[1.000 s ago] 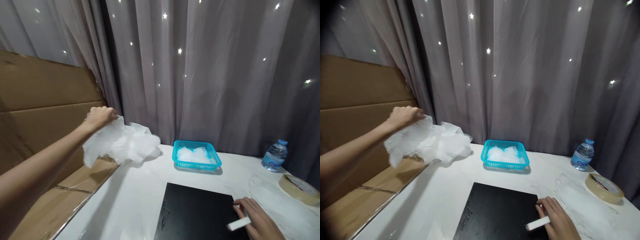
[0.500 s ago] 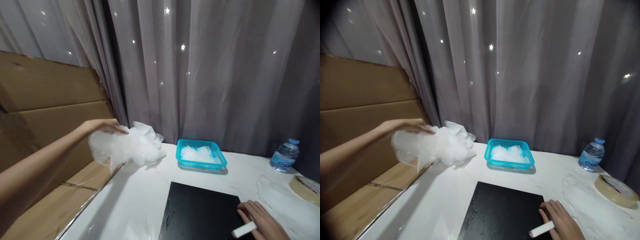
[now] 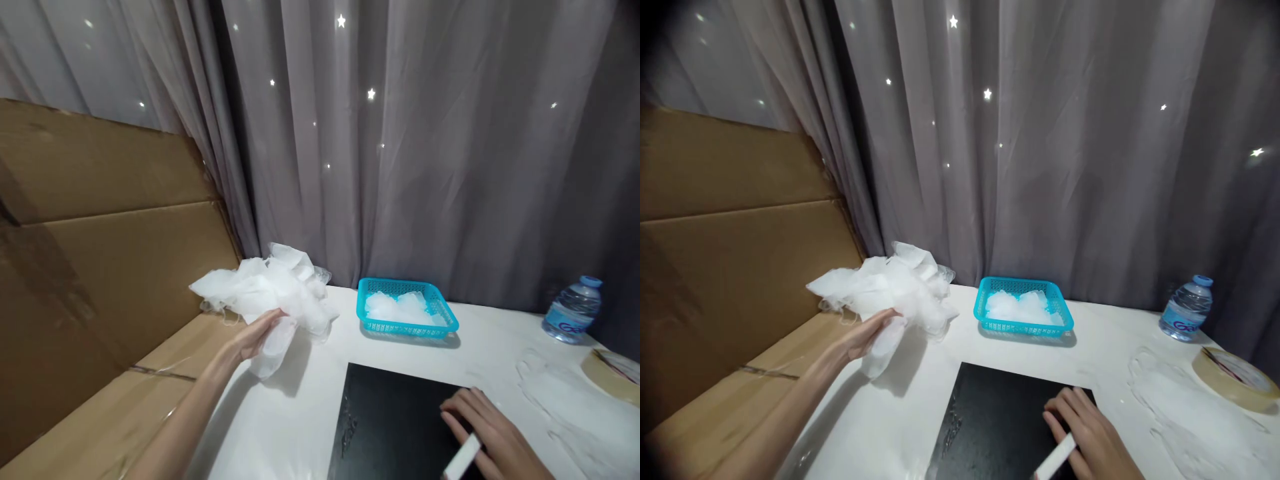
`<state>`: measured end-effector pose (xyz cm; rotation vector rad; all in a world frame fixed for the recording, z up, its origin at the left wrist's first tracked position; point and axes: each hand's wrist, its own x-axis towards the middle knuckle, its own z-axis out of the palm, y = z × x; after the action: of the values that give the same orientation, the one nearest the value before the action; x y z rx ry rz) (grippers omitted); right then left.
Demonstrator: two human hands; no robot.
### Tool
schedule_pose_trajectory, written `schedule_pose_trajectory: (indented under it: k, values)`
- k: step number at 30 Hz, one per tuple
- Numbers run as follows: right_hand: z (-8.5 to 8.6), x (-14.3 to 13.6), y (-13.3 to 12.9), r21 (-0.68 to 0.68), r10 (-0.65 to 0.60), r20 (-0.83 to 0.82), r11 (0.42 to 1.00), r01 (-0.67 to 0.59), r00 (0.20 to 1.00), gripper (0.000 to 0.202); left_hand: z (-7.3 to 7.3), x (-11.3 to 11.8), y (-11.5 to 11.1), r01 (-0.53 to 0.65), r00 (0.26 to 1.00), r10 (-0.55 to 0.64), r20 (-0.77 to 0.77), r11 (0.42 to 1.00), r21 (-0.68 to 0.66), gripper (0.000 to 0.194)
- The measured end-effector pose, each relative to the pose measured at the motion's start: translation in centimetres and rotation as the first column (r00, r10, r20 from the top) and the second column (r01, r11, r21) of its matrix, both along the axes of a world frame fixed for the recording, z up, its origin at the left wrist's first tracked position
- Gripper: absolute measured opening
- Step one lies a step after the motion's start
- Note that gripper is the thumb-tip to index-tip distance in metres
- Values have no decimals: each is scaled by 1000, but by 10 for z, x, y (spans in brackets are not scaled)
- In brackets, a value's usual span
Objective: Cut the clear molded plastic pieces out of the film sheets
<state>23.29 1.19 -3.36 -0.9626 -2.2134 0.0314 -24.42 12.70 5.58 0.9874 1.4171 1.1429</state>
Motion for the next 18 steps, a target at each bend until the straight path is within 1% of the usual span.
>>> schedule_pose_trajectory:
  k: [2, 3, 4, 6, 7, 8, 10, 12, 14, 16, 18]
  values:
    - [15, -25, 8, -182, 13, -52, 983, -23, 999, 15, -12, 8, 0, 23, 994, -21, 104, 1000, -18, 14]
    - [23, -41, 14, -268, 15, -87, 963, -38, 996, 18, -15, 11, 0, 39, 988, -35, 150, 999, -22, 12]
    - [32, -58, 23, -339, 8, -128, 939, -52, 992, 21, -17, 12, -1, 47, 980, -44, 194, 999, -14, 13]
    - [46, -97, 45, -428, 20, -239, 895, -124, 971, 25, -20, 13, -6, 65, 964, -63, 259, 998, 3, 28]
    - [52, -119, 58, -459, 8, -316, 874, -160, 949, 28, -21, 13, -9, 76, 957, -76, 280, 997, 9, 35]
    - [57, -142, 72, -508, -22, -382, 840, -190, 924, 30, -23, 13, -13, 88, 952, -88, 293, 996, 13, 42]
    - [64, -189, 98, -534, -33, -405, 820, -207, 914, 36, -25, 15, -21, 114, 947, -114, 301, 993, 18, 51]
    - [66, -233, 120, -547, -34, -417, 807, -221, 908, 39, -24, 16, -28, 149, 946, -147, 288, 989, 15, 55]
    - [67, -266, 135, -558, -28, -416, 797, -231, 909, 40, -21, 15, -30, 181, 948, -177, 263, 983, 10, 54]
    - [65, -285, 142, -569, -23, -398, 790, -227, 917, 31, -17, 11, -29, 199, 952, -196, 236, 980, 14, 50]
    - [64, -291, 142, -572, -26, -365, 795, -202, 931, 19, -13, 6, -23, 191, 961, -191, 202, 981, 21, 46]
